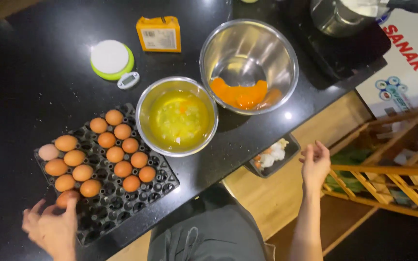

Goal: Crack eggs and separate the egg yolks from the whites into two different stainless steel bowls.

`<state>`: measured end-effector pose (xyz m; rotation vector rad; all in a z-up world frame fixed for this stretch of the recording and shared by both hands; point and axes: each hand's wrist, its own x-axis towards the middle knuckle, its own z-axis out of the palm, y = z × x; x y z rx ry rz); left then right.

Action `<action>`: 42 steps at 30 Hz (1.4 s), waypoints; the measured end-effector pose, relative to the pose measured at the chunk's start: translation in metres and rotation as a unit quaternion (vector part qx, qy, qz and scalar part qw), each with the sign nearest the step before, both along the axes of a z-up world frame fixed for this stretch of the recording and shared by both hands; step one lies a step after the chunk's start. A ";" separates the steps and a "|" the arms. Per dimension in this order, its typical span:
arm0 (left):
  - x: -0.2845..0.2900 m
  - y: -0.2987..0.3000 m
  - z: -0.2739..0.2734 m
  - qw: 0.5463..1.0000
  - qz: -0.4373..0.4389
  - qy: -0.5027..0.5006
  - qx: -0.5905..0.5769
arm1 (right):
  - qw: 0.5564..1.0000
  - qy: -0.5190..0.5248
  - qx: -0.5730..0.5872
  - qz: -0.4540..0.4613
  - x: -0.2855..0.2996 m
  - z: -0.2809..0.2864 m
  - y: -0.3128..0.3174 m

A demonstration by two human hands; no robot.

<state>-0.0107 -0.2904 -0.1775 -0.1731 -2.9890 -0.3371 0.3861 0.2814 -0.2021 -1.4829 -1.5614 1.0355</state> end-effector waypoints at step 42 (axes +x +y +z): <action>0.051 0.319 0.148 0.820 -0.209 -0.198 0.495 | 0.936 0.342 -0.048 0.062 -0.105 0.083 -0.036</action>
